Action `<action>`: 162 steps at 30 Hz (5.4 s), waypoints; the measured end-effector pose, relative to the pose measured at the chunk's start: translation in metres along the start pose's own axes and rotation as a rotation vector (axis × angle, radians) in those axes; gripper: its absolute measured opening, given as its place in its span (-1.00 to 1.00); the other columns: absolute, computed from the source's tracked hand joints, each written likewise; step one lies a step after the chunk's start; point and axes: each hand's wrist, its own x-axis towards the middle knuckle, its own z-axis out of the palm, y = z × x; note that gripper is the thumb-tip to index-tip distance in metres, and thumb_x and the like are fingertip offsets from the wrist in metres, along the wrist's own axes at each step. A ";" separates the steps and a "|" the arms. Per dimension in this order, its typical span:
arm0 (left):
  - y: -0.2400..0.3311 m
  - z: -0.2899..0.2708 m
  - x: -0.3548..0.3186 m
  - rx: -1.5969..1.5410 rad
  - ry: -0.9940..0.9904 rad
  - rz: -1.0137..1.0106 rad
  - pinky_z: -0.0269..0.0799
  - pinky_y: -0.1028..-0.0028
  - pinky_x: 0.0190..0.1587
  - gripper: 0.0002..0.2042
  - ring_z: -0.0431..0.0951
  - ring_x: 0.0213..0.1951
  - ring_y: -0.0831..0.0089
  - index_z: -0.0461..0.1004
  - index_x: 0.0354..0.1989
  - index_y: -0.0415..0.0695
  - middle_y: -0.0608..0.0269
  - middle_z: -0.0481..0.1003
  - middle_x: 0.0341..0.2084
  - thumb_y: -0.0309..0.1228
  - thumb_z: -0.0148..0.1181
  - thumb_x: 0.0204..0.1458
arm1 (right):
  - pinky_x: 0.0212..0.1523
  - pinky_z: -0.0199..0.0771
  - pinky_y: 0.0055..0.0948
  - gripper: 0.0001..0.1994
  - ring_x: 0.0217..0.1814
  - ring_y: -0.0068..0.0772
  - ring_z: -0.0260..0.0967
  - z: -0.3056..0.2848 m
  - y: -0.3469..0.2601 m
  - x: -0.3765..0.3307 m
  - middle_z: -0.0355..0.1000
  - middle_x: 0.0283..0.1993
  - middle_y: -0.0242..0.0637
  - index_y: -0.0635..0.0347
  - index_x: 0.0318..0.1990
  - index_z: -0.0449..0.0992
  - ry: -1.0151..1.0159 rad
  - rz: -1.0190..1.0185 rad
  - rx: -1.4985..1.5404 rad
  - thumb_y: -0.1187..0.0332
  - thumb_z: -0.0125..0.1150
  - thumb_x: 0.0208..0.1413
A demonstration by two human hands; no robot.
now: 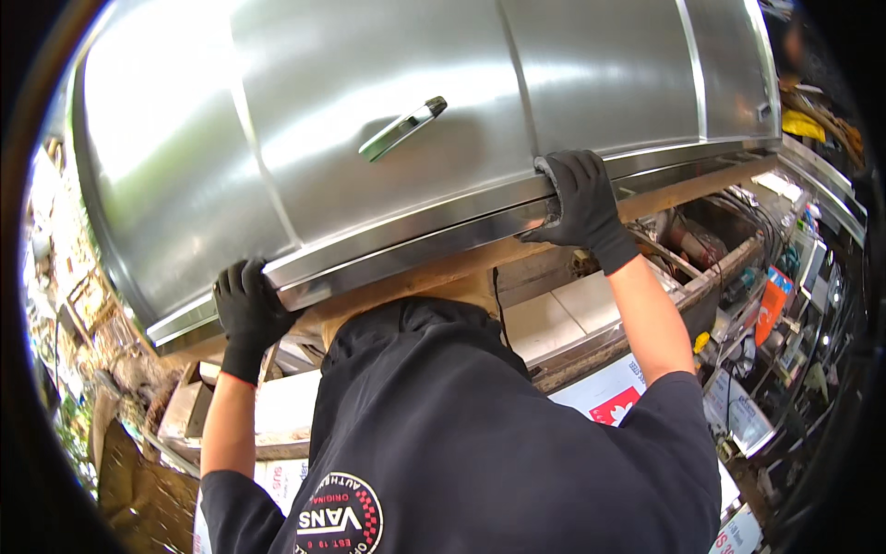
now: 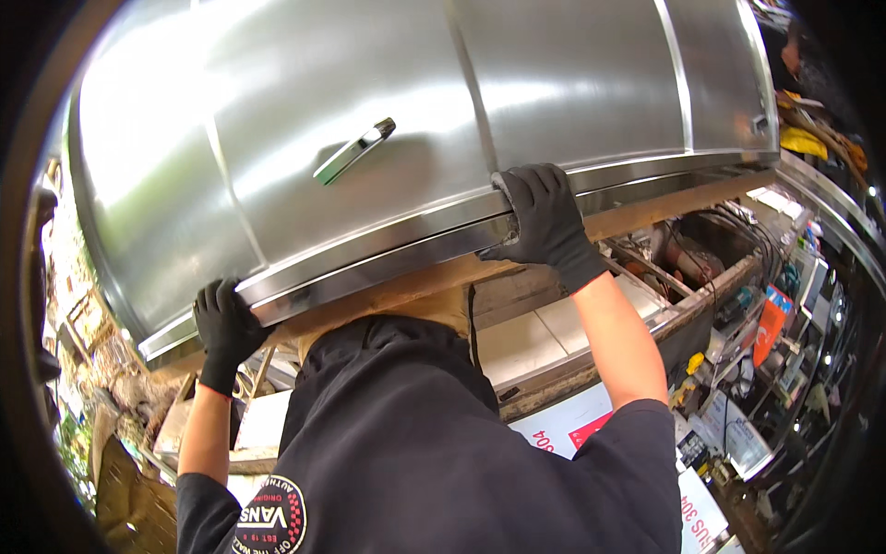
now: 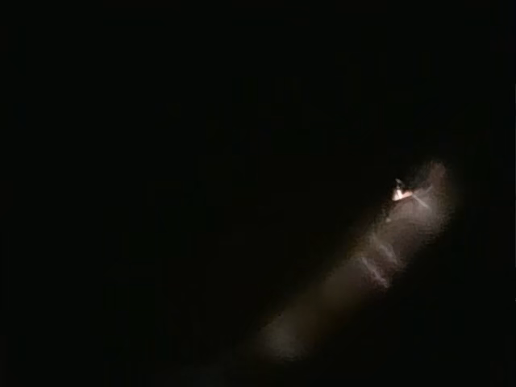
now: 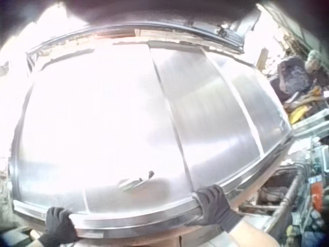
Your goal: The person positions a large stainless steel sheet on a wooden jig, marks a line along a metal bar with a pencil, and then uses an angle grinder to cut the sheet along the marked line. A coworker assists by holding the sheet steady during the process.
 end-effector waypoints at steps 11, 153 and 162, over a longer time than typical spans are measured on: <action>0.007 -0.016 0.035 -0.148 -0.213 0.015 0.44 0.07 -0.16 -0.51 0.51 -0.21 -0.03 0.45 -0.08 -0.11 0.07 0.45 -0.29 -0.42 0.34 -0.34 | 0.12 0.37 0.01 -0.06 0.07 0.03 0.37 -0.006 0.044 0.004 0.40 0.02 -0.08 0.19 0.05 0.44 -0.129 -0.086 -0.070 -0.36 0.55 -0.38; 0.003 -0.012 0.042 -0.166 -0.249 0.111 0.33 0.25 -0.31 -0.56 0.50 -0.39 0.22 0.29 -0.18 -0.01 0.25 0.47 -0.34 -0.28 0.38 -0.23 | 0.19 0.34 0.21 -0.17 0.15 0.08 0.36 -0.020 0.066 -0.018 0.38 0.07 -0.08 0.13 0.16 0.33 -0.438 -0.080 -0.064 -0.25 0.45 -0.15; -0.006 -0.013 0.047 -0.245 -0.317 0.070 0.44 0.14 -0.13 -0.61 0.56 -0.19 0.15 0.53 -0.20 0.03 0.26 0.53 -0.27 -0.19 0.43 -0.26 | 0.29 0.26 0.26 -0.15 0.27 0.13 0.27 -0.020 0.054 -0.027 0.29 0.19 0.00 0.09 0.24 0.32 -0.418 -0.035 -0.009 -0.18 0.49 -0.15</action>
